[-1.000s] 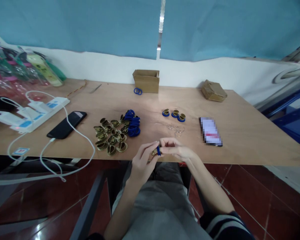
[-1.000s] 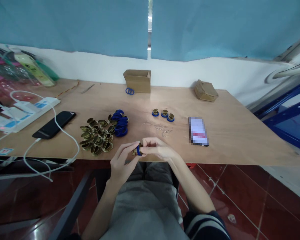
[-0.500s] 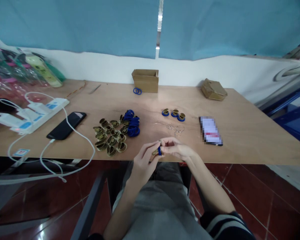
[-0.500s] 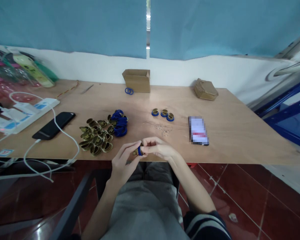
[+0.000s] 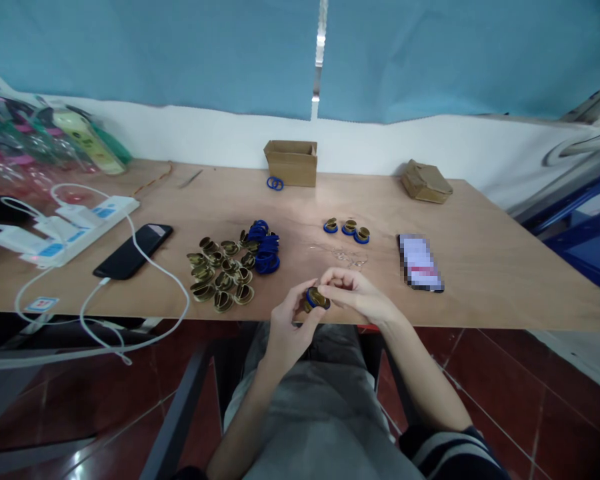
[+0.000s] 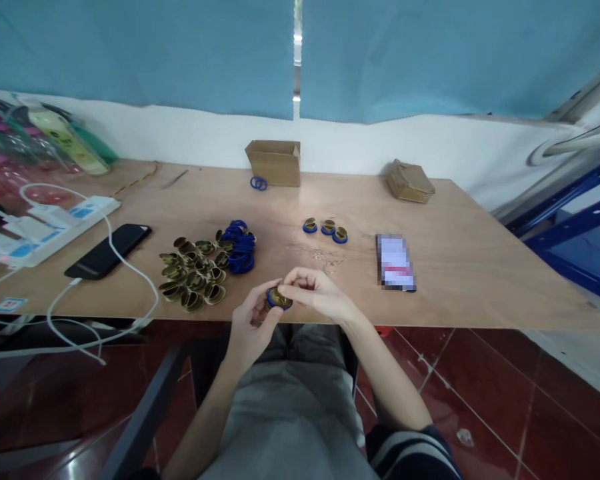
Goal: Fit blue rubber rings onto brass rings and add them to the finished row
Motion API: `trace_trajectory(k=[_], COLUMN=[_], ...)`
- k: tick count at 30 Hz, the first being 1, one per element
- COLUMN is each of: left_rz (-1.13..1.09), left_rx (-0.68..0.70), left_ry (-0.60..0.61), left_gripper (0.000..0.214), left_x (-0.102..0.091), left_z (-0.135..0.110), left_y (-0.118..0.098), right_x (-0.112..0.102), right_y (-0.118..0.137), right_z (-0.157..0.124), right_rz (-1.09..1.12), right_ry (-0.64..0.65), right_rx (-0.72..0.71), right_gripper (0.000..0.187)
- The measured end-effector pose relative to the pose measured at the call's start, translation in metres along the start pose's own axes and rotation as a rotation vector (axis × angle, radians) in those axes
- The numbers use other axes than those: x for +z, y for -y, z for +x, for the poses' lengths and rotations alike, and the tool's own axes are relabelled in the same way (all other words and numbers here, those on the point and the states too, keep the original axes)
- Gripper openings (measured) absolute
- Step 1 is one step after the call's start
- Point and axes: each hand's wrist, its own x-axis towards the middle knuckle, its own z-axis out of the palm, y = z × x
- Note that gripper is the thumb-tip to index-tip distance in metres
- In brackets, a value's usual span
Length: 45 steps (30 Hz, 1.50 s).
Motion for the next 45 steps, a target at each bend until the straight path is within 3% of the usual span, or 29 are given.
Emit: trace_trajectory(k=[6, 10, 16, 22, 25, 32, 35, 38, 42, 45], left_rz=[-0.053, -0.084, -0.084, 0.112, 0.204, 0.161, 0.195, 0.308, 0.499, 0.621], left_rx=[-0.011, -0.048, -0.086, 0.028, 0.051, -0.014, -0.009, 0.002, 0.045, 0.105], left_ry=[-0.014, -0.025, -0.118, -0.191, -0.191, -0.183, -0.181, -0.195, -0.205, -0.190], left_gripper=[0.038, 0.046, 0.045, 0.036, 0.036, 0.043, 0.041, 0.034, 0.030, 0.029], left_x=[0.000, 0.003, 0.005, 0.000, 0.002, 0.013, 0.012, 0.008, 0.001, -0.002], left_z=[-0.001, -0.001, -0.001, -0.001, -0.001, -0.001, 0.000, 0.001, 0.003, 0.004], left_y=[0.002, 0.003, 0.009, 0.009, 0.007, 0.006, 0.005, 0.005, 0.010, 0.015], right_x=[-0.001, 0.001, 0.023, 0.037, 0.028, -0.003, -0.008, -0.009, -0.006, 0.003], right_y=[-0.002, 0.004, 0.018, 0.014, 0.009, -0.002, -0.006, -0.013, -0.016, -0.012], right_z=[0.002, -0.002, -0.025, -0.031, -0.024, 0.000, 0.005, 0.008, 0.005, -0.001], right_rz=[-0.023, -0.141, -0.602, -0.956, -0.880, -0.216, -0.070, -0.200, -0.547, -0.723], right_ry=[-0.028, -0.059, -0.165, -0.223, -0.186, 0.031, 0.097, 0.053, -0.212, -0.158], right_rx=[0.006, -0.068, -0.176, -0.274, -0.202, -0.036, 0.085, 0.107, -0.088, -0.136], right_gripper=[0.034, 0.031, 0.020, 0.010, 0.015, 0.041, 0.045, 0.042, 0.033, 0.029])
